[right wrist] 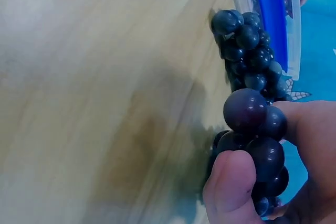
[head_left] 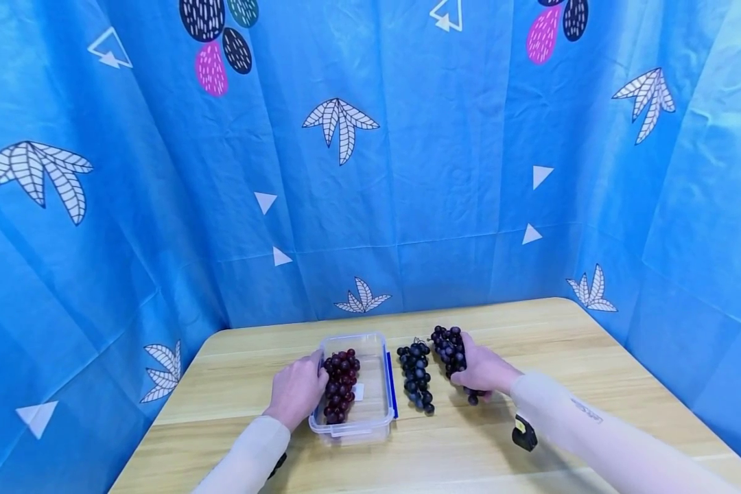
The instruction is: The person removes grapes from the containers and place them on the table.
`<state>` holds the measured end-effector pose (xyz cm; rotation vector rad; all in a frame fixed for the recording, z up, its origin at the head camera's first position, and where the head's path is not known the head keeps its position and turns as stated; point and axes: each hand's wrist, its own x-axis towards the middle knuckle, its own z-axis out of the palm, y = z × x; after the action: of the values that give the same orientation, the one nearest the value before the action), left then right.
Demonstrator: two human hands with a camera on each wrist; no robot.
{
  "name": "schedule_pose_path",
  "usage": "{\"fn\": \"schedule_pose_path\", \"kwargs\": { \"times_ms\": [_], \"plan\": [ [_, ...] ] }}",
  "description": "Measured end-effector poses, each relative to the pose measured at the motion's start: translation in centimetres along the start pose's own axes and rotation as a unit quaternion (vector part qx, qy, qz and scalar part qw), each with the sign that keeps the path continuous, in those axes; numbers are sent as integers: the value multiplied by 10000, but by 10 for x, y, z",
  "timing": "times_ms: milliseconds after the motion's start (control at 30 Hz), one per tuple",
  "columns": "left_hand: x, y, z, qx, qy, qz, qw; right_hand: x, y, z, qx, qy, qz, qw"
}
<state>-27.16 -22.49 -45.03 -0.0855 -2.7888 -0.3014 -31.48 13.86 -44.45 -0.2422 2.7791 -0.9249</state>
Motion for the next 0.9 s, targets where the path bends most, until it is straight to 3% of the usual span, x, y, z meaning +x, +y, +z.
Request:
{"fn": "schedule_pose_path", "kwargs": {
  "times_ms": [233, 533, 767, 900],
  "plan": [
    [0, 0, 0, -13, -28, -15, 10000, -6, 4, 4, -41, 21, 85, 10000],
    [1, 1, -1, 24, 1, 2, 10000, -3, 4, -2, -1389, 403, -148, 9894],
    [1, 1, 0, 70, 11, 20, 10000, 8, -1, 0, -1791, 969, -397, 9782],
    [1, 0, 0, 110, -31, 13, 9999, 19, -4, 4, -1920, 1040, -395, 9751]
  ]
}}
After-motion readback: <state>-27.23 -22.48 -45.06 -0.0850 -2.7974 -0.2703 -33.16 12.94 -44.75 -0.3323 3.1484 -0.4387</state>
